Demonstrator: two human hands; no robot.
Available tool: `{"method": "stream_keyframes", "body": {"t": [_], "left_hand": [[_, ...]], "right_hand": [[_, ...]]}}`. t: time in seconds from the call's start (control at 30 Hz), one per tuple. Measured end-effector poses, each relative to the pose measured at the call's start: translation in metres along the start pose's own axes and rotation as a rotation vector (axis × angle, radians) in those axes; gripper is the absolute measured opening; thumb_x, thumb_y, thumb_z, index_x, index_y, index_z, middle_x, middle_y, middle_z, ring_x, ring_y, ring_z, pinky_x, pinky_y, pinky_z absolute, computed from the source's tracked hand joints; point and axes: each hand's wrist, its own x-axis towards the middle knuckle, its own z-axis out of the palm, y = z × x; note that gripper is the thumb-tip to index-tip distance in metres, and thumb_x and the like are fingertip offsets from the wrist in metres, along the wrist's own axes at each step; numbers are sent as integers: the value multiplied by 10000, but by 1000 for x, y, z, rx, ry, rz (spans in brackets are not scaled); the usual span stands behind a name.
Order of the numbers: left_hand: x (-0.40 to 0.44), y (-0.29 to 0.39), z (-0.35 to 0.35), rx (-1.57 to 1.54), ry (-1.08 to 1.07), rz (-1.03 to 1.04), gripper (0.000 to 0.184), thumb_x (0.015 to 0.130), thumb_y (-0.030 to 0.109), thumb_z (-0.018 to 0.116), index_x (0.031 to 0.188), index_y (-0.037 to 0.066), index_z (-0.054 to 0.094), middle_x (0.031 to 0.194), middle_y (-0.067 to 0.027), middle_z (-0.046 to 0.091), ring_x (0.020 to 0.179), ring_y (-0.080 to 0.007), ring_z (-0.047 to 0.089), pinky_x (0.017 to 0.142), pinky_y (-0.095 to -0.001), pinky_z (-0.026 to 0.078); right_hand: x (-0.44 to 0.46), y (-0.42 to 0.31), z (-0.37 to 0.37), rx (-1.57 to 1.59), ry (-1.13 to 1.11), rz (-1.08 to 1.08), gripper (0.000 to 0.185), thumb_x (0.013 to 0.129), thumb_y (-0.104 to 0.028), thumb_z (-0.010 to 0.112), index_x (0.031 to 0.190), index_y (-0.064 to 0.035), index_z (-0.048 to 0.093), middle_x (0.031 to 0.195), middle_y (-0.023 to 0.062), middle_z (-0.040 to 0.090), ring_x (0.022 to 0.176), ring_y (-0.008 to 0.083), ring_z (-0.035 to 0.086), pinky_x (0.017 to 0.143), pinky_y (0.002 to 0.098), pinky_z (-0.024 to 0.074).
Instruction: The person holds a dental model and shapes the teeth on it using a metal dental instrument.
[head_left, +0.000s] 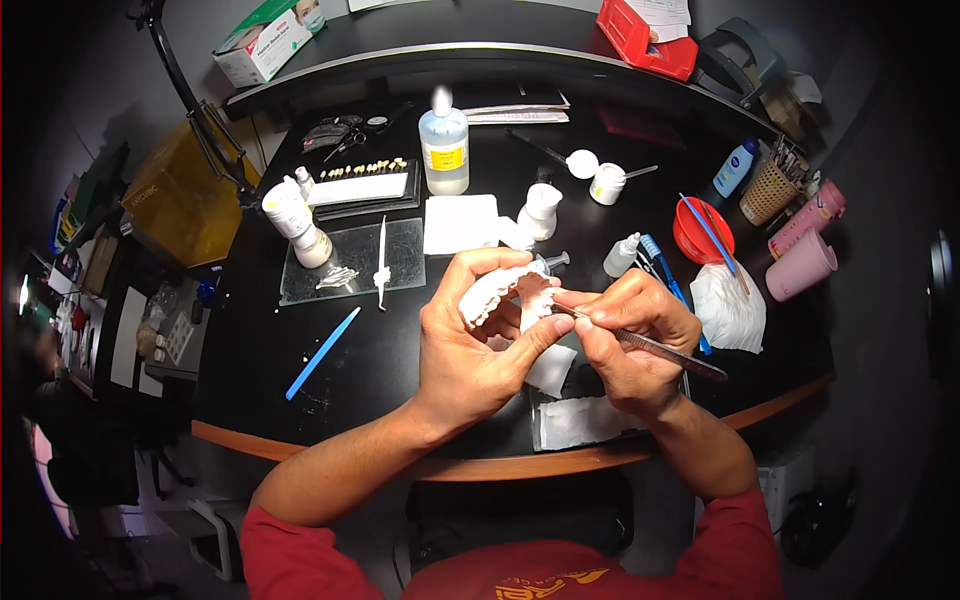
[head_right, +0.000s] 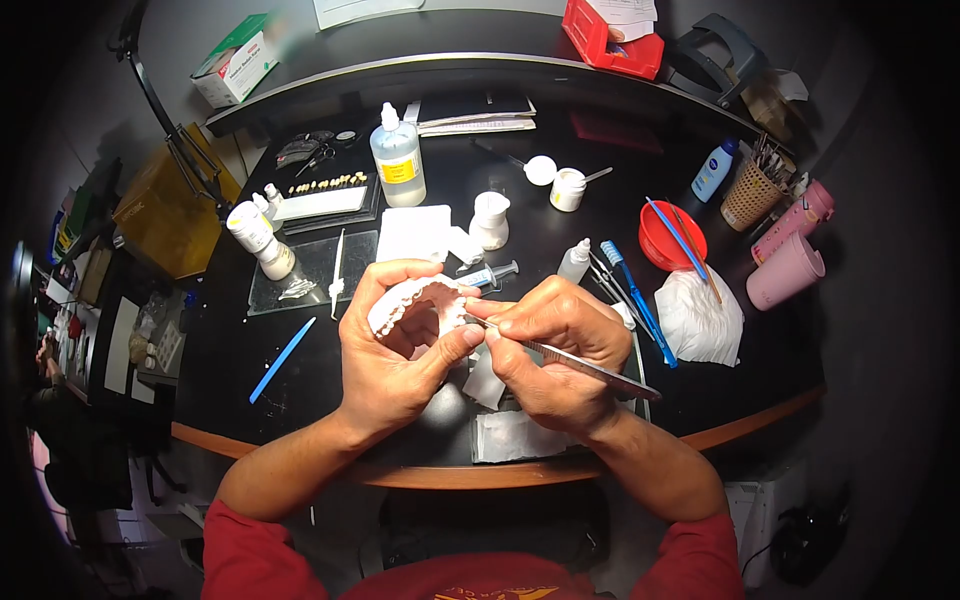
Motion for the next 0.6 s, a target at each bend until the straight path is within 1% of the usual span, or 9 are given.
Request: {"method": "stream_keyframes", "body": {"t": [0.03,0.13,0.33,0.47,0.6], "left_hand": [[0,0,1,-4,5,0,511,869,-32,826,1286,45,541,1104,-113,706,952,-115,706,765,-238,604],[0,-1,1,9,27,11,492,867,-17,835,1271,47,561,1100,-95,700,964,-113,703,765,-240,602],[-1,-7,-1,136,59,106,445,863,25,855,1231,45,605,1039,-61,711,916,-83,694,730,-231,583],[1,-7,0,156,84,142,418,863,38,858,1209,43,623,982,-53,722,870,-74,695,713,-226,575],[0,-6,-1,179,84,123,404,865,36,855,1199,38,628,977,-61,733,885,-83,703,726,-236,582]], "right_hand": [[0,1,0,-1,-2,-2,165,878,159,654,945,10,626,889,115,611,890,257,747,937,459,643],[1,0,4,24,41,0,152,851,168,687,910,38,634,872,127,627,863,228,747,900,418,662],[1,-3,3,32,36,52,165,850,174,690,897,24,639,862,127,641,841,219,740,893,416,660],[1,-2,1,60,31,81,170,852,174,691,894,17,642,868,132,652,871,237,751,885,413,658],[0,-1,0,94,29,137,156,860,155,698,880,11,643,866,127,661,913,260,762,873,388,647]]}}
